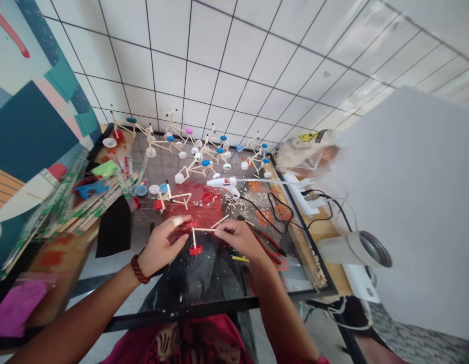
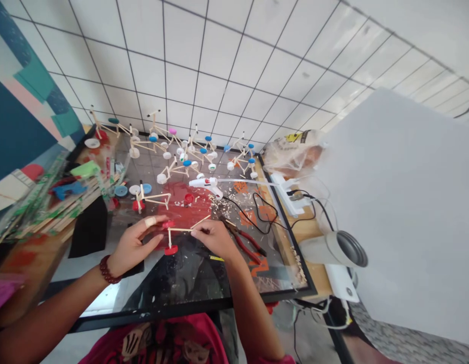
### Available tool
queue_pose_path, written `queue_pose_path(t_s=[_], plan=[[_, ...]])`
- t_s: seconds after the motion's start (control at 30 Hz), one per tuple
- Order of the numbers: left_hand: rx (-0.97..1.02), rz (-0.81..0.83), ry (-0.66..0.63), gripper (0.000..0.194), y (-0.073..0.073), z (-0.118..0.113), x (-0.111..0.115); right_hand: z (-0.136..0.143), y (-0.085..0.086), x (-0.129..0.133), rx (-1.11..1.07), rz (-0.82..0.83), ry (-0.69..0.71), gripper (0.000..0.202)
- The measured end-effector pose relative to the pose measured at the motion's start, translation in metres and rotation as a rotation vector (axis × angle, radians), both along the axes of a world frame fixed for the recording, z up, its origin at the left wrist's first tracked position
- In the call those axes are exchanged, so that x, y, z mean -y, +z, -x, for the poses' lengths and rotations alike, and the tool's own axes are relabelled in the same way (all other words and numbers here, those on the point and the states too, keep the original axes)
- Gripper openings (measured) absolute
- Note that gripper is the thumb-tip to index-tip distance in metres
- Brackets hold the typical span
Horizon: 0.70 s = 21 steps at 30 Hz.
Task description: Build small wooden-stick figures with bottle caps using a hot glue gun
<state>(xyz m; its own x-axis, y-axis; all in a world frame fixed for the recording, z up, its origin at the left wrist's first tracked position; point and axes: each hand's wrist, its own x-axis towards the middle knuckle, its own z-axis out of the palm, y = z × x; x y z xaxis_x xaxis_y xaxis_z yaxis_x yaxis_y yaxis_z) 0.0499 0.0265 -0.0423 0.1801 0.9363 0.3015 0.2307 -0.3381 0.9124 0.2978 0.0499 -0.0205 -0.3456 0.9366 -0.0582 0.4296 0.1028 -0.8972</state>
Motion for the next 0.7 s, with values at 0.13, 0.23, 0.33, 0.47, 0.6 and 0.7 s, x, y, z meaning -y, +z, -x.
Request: queue_pose_path(t_s=[0.13,0.23,0.33,0.47,0.6,0.7], plan=[[-0.146,-0.127,0.067,0.018,0.001,0.002,-0.004,-0.003,-0.001,-0.001,0.086,-0.012,0.054,0.017],[-0.180,-0.137,0.090,0.018,-0.001,0.002,-0.005,-0.016,0.000,-0.015,0.224,-0.079,-0.110,0.024],[-0.208,-0.142,0.095,0.016,-0.004,0.002,-0.005,-0.031,0.001,-0.043,0.368,-0.203,-0.354,0.025],[-0.250,-0.140,0.091,0.020,-0.008,0.004,-0.006,-0.038,-0.003,-0.086,0.537,-0.305,-0.490,0.048],[-0.293,-0.159,0.014,0.029,-0.008,0.006,-0.007,-0.028,-0.008,-0.111,0.471,-0.255,-0.427,0.044],[-0.279,-0.189,-0.017,0.017,-0.006,0.005,-0.006,-0.018,-0.007,-0.117,0.367,-0.233,-0.351,0.030]])
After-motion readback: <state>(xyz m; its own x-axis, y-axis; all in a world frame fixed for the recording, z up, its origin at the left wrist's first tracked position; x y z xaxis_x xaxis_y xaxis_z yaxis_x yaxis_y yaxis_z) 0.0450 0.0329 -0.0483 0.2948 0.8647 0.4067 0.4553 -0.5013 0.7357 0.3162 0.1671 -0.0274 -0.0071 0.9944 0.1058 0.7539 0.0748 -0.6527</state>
